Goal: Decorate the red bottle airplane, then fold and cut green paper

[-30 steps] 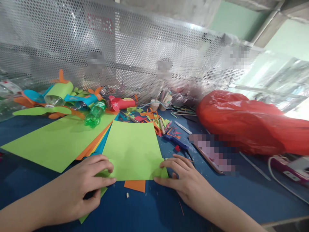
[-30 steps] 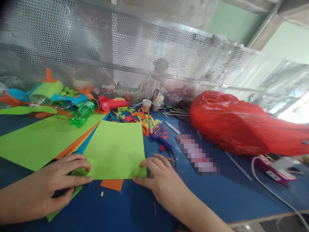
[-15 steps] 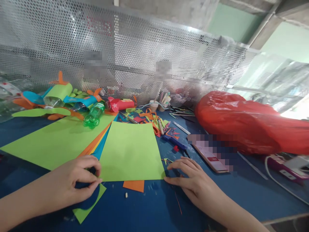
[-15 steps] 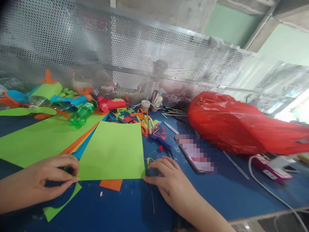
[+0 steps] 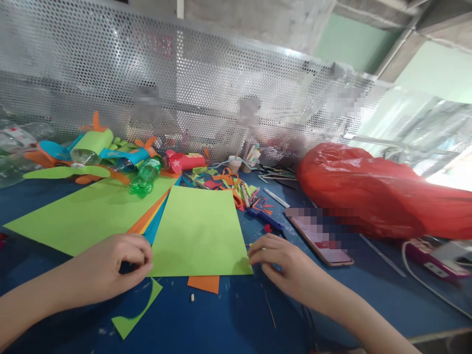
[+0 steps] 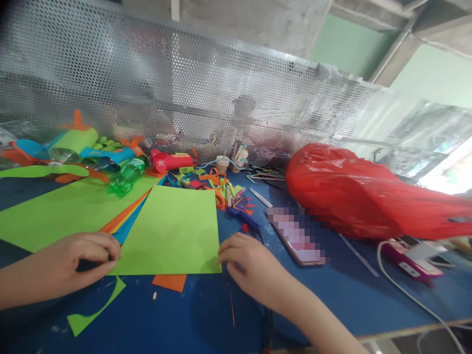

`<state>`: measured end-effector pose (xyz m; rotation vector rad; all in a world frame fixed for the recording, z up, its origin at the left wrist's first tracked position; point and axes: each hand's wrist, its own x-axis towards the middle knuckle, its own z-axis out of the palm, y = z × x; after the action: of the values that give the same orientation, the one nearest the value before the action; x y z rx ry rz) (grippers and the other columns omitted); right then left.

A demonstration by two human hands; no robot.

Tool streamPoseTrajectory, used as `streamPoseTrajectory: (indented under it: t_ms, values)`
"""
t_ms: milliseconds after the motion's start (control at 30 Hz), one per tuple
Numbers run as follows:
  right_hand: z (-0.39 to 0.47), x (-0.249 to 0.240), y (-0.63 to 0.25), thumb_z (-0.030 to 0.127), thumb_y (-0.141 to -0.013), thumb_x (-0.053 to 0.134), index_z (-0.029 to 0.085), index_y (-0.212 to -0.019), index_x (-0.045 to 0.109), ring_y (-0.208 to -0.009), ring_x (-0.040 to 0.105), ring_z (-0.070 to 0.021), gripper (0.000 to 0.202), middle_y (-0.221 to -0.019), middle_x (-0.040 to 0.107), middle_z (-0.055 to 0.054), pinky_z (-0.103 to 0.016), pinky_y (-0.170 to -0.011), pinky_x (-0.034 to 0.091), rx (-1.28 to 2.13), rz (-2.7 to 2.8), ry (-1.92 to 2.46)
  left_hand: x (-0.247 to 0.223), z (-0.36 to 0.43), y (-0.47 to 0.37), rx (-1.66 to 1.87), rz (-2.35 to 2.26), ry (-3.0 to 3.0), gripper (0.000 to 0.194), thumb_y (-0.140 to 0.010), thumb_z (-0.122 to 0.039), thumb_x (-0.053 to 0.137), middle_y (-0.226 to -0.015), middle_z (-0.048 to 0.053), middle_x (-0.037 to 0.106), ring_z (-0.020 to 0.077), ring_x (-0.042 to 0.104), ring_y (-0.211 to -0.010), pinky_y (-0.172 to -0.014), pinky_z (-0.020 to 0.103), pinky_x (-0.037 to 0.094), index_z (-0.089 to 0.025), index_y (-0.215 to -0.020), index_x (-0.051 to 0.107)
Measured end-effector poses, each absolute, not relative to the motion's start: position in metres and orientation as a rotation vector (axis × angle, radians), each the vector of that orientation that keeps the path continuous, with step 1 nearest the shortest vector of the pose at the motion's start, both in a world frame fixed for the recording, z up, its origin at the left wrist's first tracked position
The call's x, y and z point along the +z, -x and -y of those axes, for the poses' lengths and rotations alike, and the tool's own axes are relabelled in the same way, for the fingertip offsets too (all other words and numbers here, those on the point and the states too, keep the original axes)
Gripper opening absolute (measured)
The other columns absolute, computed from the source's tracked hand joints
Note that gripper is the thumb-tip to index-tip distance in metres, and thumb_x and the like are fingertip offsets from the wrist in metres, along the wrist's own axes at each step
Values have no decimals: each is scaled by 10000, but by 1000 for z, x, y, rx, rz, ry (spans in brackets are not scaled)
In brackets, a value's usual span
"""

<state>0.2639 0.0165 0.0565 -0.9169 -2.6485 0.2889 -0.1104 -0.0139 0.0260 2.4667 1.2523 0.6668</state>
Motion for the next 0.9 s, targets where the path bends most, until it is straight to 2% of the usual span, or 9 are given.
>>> streamPoseTrajectory:
  t_ms: [67,133,200,267,367,467,667,800,900]
  values:
    - [-28,61,-248,63,-890,489,186,-1052,734,-998,666,-205,319,-1062,740,-87,-339,-902,516,312,2623,968,26,11,108,574,-1279,-2461,368,-959,-309,496,-728,3,668,158,660,-680,-626,256,499,-226,-615,598]
    - [-41,64,-230,143,-925,541,176,-1059,734,-1002,666,-227,237,-1053,741,-99,-358,-918,503,327,2683,962,23,8,105,588,-1306,-2470,324,-956,-327,520,-807,17,685,177,676,-759,-691,275,525,-228,-661,610]
    - [-55,66,-211,231,-917,630,170,-1116,718,-994,674,-230,225,-1087,735,-104,-338,-882,510,465,2739,946,17,7,103,655,-1323,-2508,208,-925,-347,593,-1002,46,711,222,687,-942,-820,313,548,-238,-761,660]
    - [-65,67,-196,304,-881,706,160,-1141,704,-907,679,-206,297,-1050,741,-90,-307,-815,516,686,2781,916,10,6,103,702,-1344,-2553,151,-889,-378,663,-1242,65,676,281,637,-1157,-957,371,533,-273,-984,714]
    - [-72,64,-183,454,-755,817,167,-1130,699,-869,654,-206,487,-1037,716,-80,-300,-760,504,796,2779,938,-1,5,104,665,-1412,-2563,423,-903,-398,665,-1412,43,601,301,549,-1316,-1070,428,485,-365,-1320,608]
    - [-66,59,-181,461,-659,875,171,-1133,682,-835,622,-198,588,-993,688,-63,-290,-731,477,793,2776,954,-6,7,102,666,-1462,-2512,537,-913,-388,649,-1414,27,602,293,537,-1335,-1088,435,477,-393,-1428,498]
    - [-57,63,-191,354,-714,837,184,-1003,636,-830,552,-163,391,-939,620,-5,-257,-728,422,955,2626,958,4,10,93,887,-1537,-2248,648,-850,-399,695,-1365,67,594,337,564,-1292,-1056,485,496,-373,-1451,453]
    - [-66,71,-199,342,-789,764,196,-891,570,-771,509,-122,262,-839,552,42,-248,-726,418,1268,2345,804,18,-8,95,1020,-1358,-1879,973,-802,-475,757,-1532,117,480,343,471,-1410,-1127,520,431,-388,-1573,169]
    - [-73,78,-206,404,-751,802,206,-950,555,-814,574,-124,374,-927,605,31,-263,-780,465,1507,1985,785,39,-33,96,1034,-1254,-1735,968,-787,-509,766,-1347,112,655,327,540,-1354,-1144,548,403,-351,-1565,213]
